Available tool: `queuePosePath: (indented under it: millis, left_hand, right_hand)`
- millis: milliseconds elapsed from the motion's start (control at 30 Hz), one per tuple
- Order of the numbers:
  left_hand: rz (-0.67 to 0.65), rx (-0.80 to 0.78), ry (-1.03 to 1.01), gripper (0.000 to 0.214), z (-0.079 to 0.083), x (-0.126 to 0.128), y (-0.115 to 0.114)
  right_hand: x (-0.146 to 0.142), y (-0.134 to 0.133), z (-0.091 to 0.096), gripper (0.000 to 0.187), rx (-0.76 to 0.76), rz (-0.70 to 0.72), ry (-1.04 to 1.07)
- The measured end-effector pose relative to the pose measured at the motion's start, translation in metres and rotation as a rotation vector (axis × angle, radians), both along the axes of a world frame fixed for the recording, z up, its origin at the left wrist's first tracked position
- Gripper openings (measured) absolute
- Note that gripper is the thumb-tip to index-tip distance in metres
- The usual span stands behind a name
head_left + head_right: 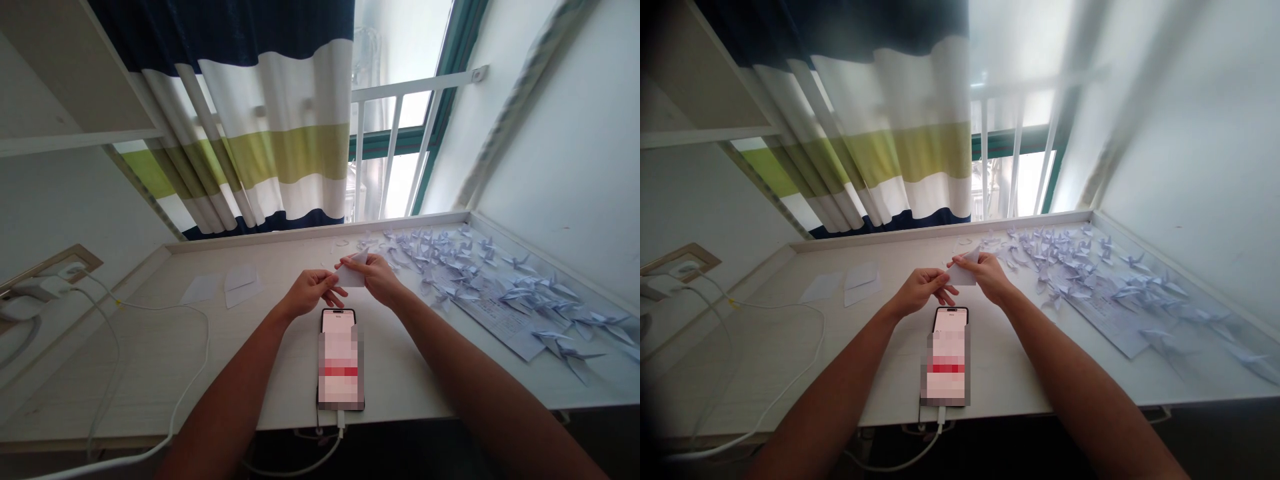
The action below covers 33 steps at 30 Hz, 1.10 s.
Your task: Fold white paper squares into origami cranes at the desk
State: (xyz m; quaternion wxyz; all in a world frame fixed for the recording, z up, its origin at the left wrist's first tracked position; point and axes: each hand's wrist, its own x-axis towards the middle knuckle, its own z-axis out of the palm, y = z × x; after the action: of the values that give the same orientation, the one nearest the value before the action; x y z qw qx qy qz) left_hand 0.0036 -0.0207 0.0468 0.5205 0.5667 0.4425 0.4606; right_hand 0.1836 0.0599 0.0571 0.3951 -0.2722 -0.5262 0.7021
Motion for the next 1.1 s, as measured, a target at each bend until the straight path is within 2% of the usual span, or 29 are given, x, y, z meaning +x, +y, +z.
queuePosePath:
  millis: [133, 267, 467, 700, 900, 967, 1100]
  left_hand:
    - [-0.002, -0.019, -0.001, 0.051, 0.0, -0.001, 0.0]
    - [0.013, -0.042, -0.011, 0.05, 0.002, 0.001, -0.001]
    - [-0.075, -0.112, -0.006, 0.056, 0.008, -0.006, -0.003]
    - [0.061, -0.077, 0.131, 0.066, 0.007, -0.012, 0.0]
    - [-0.049, -0.055, 0.193, 0.052, 0.002, -0.011, 0.0]
    - [-0.038, -0.036, 0.248, 0.05, 0.001, -0.012, 0.0]
    - [0.064, 0.062, 0.533, 0.043, -0.001, -0.016, 0.0]
  right_hand:
    - [0.006, 0.008, 0.003, 0.038, 0.057, -0.092, 0.011]
    - [0.008, 0.011, 0.005, 0.044, 0.085, -0.104, 0.019]
    - [0.013, 0.017, 0.005, 0.042, 0.076, -0.156, 0.056]
    - [0.014, 0.017, 0.007, 0.042, 0.041, -0.172, 0.071]
    - [0.009, 0.011, 0.006, 0.04, 0.039, -0.142, 0.06]
    - [0.008, 0.012, 0.005, 0.043, 0.059, -0.165, 0.049]
    - [0.009, 0.016, 0.001, 0.049, 0.171, -0.236, -0.072]
